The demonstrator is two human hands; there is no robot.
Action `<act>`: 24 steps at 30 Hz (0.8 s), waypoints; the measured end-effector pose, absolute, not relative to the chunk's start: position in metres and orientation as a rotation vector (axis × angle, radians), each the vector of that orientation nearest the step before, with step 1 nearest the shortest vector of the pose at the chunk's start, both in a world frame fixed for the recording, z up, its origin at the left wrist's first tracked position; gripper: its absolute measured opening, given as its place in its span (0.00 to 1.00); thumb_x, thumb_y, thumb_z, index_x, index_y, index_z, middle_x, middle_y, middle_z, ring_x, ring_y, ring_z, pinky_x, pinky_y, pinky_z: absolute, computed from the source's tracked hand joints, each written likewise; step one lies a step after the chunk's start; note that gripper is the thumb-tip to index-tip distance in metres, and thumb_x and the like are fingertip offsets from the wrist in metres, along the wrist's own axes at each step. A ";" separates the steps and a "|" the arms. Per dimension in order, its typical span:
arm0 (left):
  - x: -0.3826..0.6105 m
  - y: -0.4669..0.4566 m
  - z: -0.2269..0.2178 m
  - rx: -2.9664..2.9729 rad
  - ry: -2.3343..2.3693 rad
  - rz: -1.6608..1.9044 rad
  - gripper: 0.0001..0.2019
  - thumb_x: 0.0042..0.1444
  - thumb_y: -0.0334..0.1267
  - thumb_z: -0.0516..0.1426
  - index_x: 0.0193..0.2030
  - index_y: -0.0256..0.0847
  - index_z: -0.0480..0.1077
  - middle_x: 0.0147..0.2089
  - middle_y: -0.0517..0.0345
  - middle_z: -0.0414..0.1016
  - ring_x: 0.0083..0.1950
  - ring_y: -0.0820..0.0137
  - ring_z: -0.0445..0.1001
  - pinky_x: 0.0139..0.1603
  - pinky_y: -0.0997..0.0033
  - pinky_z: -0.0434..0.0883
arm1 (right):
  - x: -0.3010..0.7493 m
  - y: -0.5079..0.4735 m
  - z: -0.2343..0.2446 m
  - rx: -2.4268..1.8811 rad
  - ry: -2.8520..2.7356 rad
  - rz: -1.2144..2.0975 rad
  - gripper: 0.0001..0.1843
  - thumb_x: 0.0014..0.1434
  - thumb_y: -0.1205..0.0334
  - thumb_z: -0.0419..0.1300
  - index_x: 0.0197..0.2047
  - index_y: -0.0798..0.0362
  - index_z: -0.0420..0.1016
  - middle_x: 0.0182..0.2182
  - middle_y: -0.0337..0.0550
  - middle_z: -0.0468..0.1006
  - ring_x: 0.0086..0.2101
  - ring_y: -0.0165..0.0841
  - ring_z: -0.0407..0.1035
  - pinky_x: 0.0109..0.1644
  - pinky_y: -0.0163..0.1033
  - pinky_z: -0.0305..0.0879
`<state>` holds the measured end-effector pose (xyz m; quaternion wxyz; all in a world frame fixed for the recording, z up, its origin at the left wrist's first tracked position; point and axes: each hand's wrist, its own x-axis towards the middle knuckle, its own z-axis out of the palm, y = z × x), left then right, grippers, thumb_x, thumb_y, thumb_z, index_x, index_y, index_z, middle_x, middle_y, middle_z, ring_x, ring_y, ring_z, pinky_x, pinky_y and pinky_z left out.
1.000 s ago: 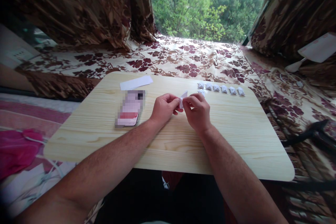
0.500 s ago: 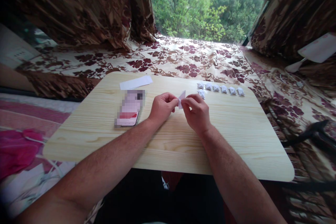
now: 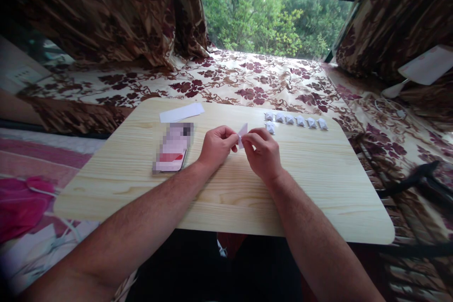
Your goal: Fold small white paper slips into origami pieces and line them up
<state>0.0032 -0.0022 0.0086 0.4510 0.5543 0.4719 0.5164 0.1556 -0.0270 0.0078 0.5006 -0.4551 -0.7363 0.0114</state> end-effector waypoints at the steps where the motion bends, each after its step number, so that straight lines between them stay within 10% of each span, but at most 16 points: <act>1: 0.003 -0.002 0.008 1.360 1.161 1.271 0.06 0.51 0.37 0.60 0.26 0.39 0.71 0.20 0.62 0.72 0.20 0.74 0.71 0.21 0.78 0.63 | 0.156 -0.027 0.008 -1.102 -1.776 0.024 0.07 0.64 0.65 0.60 0.37 0.48 0.81 0.38 0.44 0.78 0.37 0.33 0.74 0.40 0.40 0.74; 24: 0.008 -0.003 0.008 1.077 1.001 1.221 0.10 0.50 0.41 0.65 0.30 0.35 0.74 0.26 0.55 0.79 0.26 0.68 0.79 0.22 0.74 0.75 | 0.155 -0.026 0.004 -1.102 -1.832 -0.076 0.05 0.61 0.65 0.63 0.36 0.50 0.82 0.32 0.43 0.79 0.31 0.32 0.73 0.35 0.38 0.70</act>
